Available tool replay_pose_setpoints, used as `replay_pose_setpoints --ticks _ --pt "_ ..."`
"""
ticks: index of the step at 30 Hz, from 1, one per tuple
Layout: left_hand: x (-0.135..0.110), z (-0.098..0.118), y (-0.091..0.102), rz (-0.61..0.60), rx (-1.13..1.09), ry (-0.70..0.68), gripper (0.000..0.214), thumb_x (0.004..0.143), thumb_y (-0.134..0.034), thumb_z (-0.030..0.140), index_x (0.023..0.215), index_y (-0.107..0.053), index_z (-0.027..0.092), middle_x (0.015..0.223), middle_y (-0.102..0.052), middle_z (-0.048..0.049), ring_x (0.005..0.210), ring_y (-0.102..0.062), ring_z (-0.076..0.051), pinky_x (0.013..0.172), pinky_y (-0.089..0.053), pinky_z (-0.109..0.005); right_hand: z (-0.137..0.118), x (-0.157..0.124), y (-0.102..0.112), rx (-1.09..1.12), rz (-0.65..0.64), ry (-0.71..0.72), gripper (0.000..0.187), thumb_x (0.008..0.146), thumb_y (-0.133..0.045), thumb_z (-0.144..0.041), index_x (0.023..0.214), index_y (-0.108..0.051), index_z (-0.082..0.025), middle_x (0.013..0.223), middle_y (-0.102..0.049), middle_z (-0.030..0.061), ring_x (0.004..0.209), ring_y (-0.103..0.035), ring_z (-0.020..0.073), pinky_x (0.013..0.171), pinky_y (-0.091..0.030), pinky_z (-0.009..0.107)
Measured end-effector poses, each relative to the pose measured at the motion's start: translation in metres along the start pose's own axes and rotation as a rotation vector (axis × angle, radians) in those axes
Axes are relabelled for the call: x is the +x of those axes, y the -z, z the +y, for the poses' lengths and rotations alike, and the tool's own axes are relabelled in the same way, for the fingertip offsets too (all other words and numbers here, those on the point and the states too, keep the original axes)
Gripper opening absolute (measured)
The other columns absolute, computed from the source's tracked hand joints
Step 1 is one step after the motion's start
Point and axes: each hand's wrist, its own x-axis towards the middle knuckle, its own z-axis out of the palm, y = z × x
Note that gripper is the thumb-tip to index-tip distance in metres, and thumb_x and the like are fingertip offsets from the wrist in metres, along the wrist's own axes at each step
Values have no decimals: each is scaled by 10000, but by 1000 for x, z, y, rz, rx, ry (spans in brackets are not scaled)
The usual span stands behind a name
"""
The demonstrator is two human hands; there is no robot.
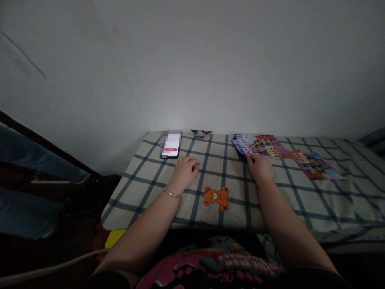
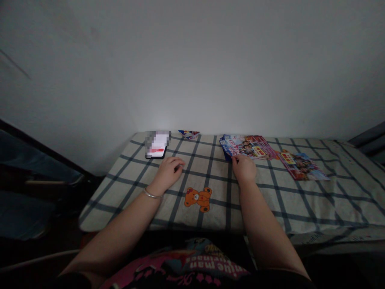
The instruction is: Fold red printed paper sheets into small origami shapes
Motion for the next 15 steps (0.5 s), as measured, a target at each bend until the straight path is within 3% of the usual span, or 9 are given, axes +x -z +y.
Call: replay_pose_setpoints --ticks 6,15 --pt "0 1 0 4 -12 10 240 829 -563 166 1042 -665 211 1049 -654 -58 1035 -577 -230 958 -458 -413 -18 -7 7 172 -110 341 198 900 -553 -295 968 -729 -233 1061 -716 54 983 -627 222 872 -466 337" --pt "-1 2 1 -59 -36 -88 431 809 -632 195 1236 -589 236 1272 -583 -71 1177 -533 -244 1038 -428 -440 -48 -28 14 370 -224 532 164 885 -589 -269 951 -740 -263 1004 -725 47 940 -649 221 848 -505 369"
